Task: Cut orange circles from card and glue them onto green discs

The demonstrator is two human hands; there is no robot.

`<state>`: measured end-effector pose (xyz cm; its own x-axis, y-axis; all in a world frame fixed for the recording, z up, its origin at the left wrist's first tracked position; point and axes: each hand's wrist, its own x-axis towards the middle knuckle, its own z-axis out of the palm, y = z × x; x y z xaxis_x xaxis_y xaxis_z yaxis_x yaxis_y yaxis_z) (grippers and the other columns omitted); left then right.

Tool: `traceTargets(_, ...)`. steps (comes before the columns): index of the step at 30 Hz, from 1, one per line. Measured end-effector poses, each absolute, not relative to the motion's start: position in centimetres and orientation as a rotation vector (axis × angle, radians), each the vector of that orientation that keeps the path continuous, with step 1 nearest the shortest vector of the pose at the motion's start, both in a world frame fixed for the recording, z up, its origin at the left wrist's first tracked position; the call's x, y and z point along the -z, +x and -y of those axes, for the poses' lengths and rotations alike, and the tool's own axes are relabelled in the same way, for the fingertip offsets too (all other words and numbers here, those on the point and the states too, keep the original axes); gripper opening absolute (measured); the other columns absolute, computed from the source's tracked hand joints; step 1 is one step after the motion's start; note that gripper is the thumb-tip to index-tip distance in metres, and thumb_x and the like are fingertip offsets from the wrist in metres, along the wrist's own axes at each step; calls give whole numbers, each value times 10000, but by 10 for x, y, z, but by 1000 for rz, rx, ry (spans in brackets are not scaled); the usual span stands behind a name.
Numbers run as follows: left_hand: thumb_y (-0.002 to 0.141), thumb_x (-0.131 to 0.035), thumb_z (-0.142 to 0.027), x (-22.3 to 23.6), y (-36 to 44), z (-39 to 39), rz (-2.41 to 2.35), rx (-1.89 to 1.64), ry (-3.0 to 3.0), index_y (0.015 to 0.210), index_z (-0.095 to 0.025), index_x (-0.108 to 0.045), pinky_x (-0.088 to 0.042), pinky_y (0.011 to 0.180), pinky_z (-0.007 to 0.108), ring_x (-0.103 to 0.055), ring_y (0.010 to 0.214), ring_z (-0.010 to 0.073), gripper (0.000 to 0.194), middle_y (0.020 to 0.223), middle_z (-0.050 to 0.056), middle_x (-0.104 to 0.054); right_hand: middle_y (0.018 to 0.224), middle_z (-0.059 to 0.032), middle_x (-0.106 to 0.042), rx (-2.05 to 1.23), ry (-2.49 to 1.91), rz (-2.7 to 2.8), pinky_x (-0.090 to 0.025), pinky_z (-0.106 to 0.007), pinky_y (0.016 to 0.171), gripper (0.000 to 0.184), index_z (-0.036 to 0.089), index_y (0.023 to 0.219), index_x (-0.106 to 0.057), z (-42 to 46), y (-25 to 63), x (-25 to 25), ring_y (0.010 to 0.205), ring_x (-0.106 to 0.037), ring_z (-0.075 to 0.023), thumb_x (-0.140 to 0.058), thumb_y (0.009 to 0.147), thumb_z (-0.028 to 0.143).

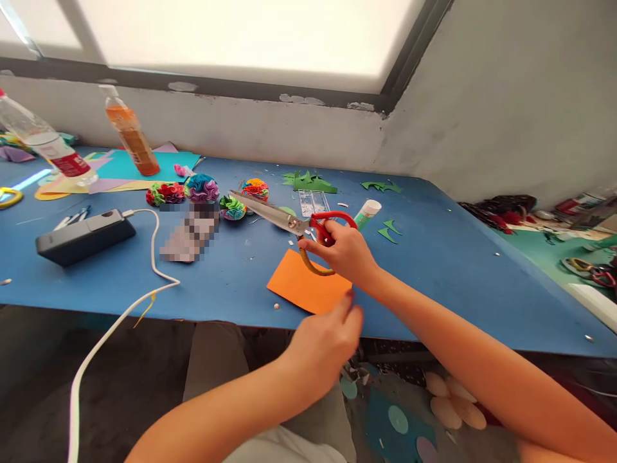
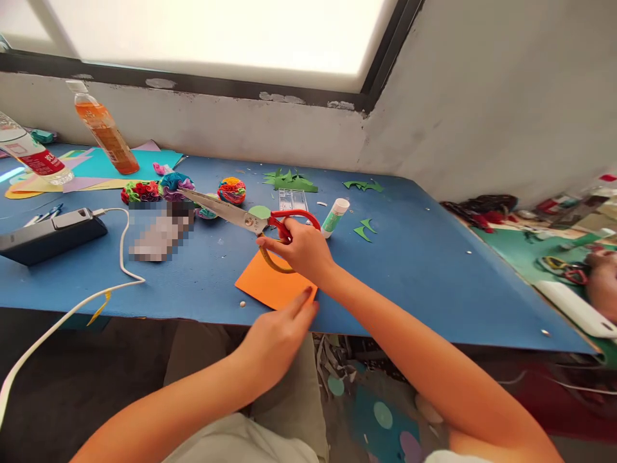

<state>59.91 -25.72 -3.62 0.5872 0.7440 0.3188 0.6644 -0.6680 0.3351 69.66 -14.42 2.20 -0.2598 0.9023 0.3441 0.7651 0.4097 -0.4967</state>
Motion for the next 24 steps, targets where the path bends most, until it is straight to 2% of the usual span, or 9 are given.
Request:
traceTargets(2, 894, -466, -207, 35, 621, 260, -970, -757, 2654, 1195, -117, -521, -566, 705, 262, -668, 932, 186, 319, 1332, 155, -531, 468, 65, -403, -315, -1446, 2129, -241, -253, 466, 536, 223, 607, -368, 146, 692, -23, 427, -341, -93, -542, 735, 713)
traceTargets(4, 918, -450, -281, 38, 625, 265, -864, -870, 2712, 1109, -124, -582, -545, 803, 280, -638, 1004, 196, 281, 1220, 118, -616, 482, 55, -437, -328, -1472, 2176, -252, -252, 473, 519, 222, 604, -371, 150, 689, -20, 440, -372, -100, -549, 754, 686)
traceTargets(7, 925, -419, -211, 53, 603, 277, -1150, -1015, 2772, 1005, -103, -646, -502, 896, 322, -620, 1053, 215, 264, 1099, 102, -686, 502, 37, -484, -317, -1496, 2254, -263, -251, 479, 503, 219, 606, -392, 159, 686, -7, 464, -422, -114, -561, 766, 665)
traceTargets(11, 916, -442, -260, 74, 571, 291, -1607, -968, 2741, 1118, -70, -624, -477, 912, 389, -612, 1077, 258, 331, 1150, 134, -673, 521, 17, -539, -262, -1504, 2342, -261, -251, 477, 449, 208, 653, -478, 172, 674, 12, 461, -474, -127, -570, 790, 625)
traceTargets(17, 887, -470, -254, 81, 569, 291, -1621, -957, 2712, 1171, -79, -586, -464, 929, 393, -605, 1061, 250, 354, 1144, 120, -669, 552, -24, -611, -144, -1541, 2381, -258, -260, 477, 547, 184, 800, -584, 180, 649, 29, 505, -560, -168, -450, 791, 715)
traceTargets(24, 826, -513, -202, 79, 570, 282, -1564, -1094, 2679, 1006, -76, -640, -520, 815, 385, -635, 907, 268, 254, 911, 108, -692, 595, -68, -654, 233, -1547, 2420, -211, -269, 489, 730, 151, 847, -641, 174, 643, 45, 565, -615, -195, -298, 770, 791)
